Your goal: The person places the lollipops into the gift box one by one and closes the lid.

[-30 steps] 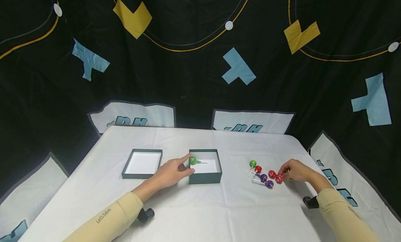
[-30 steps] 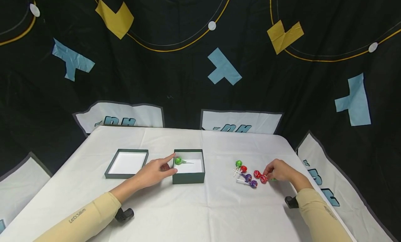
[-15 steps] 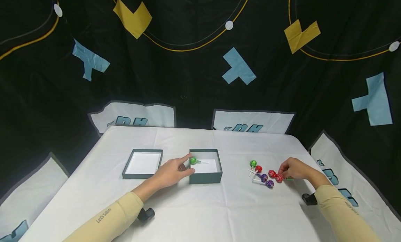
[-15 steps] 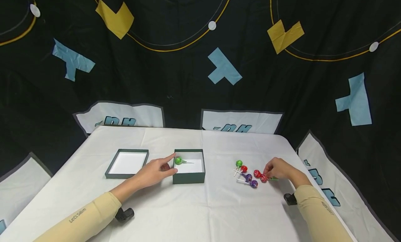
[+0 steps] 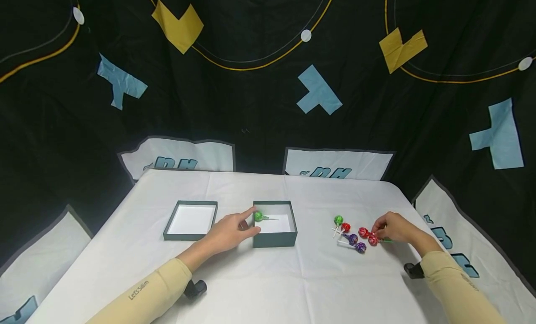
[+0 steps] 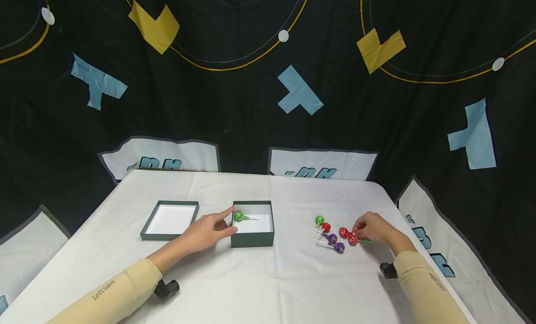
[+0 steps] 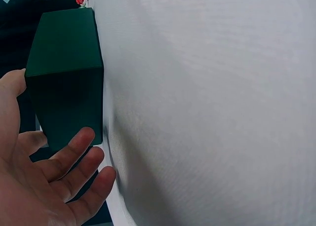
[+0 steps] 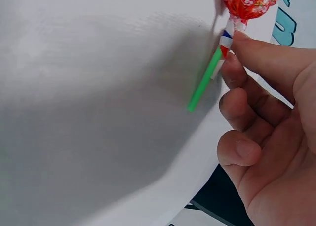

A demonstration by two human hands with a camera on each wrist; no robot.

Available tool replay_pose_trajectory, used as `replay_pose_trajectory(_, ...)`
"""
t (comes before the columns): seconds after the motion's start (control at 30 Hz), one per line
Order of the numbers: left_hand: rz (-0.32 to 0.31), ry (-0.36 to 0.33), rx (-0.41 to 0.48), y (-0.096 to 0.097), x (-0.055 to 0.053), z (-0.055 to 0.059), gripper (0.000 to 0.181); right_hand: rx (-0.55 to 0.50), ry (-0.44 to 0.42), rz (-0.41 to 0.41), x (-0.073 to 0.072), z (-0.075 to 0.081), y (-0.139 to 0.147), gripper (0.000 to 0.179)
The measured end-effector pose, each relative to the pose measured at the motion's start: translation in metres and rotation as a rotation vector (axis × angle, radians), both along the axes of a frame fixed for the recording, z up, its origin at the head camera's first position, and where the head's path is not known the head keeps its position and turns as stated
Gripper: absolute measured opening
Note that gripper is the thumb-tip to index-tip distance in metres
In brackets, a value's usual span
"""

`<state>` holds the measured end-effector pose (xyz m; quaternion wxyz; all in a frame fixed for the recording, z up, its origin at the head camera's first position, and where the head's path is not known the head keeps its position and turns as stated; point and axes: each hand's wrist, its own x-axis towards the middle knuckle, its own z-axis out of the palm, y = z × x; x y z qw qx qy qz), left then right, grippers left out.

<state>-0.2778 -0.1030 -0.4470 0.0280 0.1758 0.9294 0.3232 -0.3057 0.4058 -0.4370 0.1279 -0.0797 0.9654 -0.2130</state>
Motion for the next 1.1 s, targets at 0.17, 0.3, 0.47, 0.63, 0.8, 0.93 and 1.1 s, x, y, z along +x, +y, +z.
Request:
replay_pose_trajectory(0.17, 0.003, 0.003, 0.005, 0.0007, 0.0002, 0.0013, 0.069, -0.013, 0.036, 0.008, 0.0023, -0.0013, -0.0004, 0.01)
replay_pose_trajectory(0.3, 0.0, 0.002, 0.007, 0.0007, 0.0008, 0.0011, 0.069, -0.019, 0.047, 0.022, 0.0039, -0.002, -0.0006, 0.014)
replay_pose_trajectory(0.47, -0.002, 0.001, -0.001, 0.0001, 0.0015, 0.0003, 0.071, -0.022, 0.064, 0.044, 0.0049, -0.0035, -0.0001, 0.016)
replay_pose_trajectory(0.63, -0.006, 0.009, -0.004, -0.0007, 0.0023, -0.0007, 0.072, -0.023, 0.083, 0.051, 0.0045, -0.0047, 0.0013, 0.016)
replay_pose_trajectory(0.8, -0.007, 0.013, 0.002, -0.0007, 0.0018, -0.0018, 0.072, -0.012, 0.093, 0.037, 0.0031, -0.0074, 0.0026, 0.017)
replay_pose_trajectory(0.93, -0.009, 0.017, -0.003, -0.0006, 0.0013, -0.002, 0.072, -0.011, 0.107, 0.03, 0.0025, -0.0084, 0.0022, 0.018)
replay_pose_trajectory(1.1, -0.007, 0.016, -0.001, -0.0002, 0.0006, -0.0002, 0.072, -0.012, 0.108, 0.013, 0.0027, -0.0075, 0.0009, 0.017)
